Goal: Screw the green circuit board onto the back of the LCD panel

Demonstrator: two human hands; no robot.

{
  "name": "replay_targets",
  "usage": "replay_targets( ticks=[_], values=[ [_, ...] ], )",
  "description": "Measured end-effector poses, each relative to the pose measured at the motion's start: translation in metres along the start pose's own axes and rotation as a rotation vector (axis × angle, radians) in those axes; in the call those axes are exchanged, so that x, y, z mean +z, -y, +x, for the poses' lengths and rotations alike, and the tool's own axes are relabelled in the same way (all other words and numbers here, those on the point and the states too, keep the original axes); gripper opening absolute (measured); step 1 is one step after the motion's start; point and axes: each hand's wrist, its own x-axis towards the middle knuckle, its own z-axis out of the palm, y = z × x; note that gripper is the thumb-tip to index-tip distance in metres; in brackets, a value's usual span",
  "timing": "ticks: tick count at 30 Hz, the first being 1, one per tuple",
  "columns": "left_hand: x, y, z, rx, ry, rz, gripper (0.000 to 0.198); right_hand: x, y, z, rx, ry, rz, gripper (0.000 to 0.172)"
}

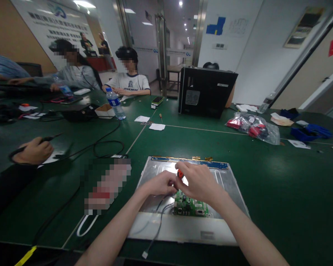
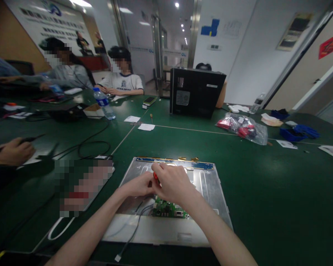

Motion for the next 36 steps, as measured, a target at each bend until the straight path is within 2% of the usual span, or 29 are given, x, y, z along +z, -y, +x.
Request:
replay_targets(
  ticks=[7, 13, 19, 23, 28, 36],
  values=[
    [-0.001, -0.003, 0.000, 0.007, -0.001, 0.024, 0.011, -0.003, 0.001, -0.001, -0.001, 0.007, 0.016, 0.018],
    [0.001, 0.003, 0.001, -0.006, 0.006, 0.026, 0.010, 0.002, -0.001, 0.001, 0.021, 0.019, -0.036, 0.016],
    [0.000, 0.007, 0.002, 0.085, 0.028, 0.051, 0.018, -0.001, 0.000, -0.001, -0.011, -0.002, -0.002, 0.016],
    [0.001, 0.007, 0.002, 0.056, 0.026, 0.060, 0.015, -0.004, 0.002, -0.002, -0.042, 0.011, 0.036, 0.017],
    [0.001, 0.007, 0.001, 0.020, 0.017, 0.039, 0.012, 0.000, 0.000, 0.000, -0.004, 0.022, 0.011, 0.018],
    [0.001, 0.008, 0.002, 0.060, 0.026, 0.060, 0.012, -0.002, 0.000, -0.002, -0.039, 0.004, 0.036, 0.017]
  ],
)
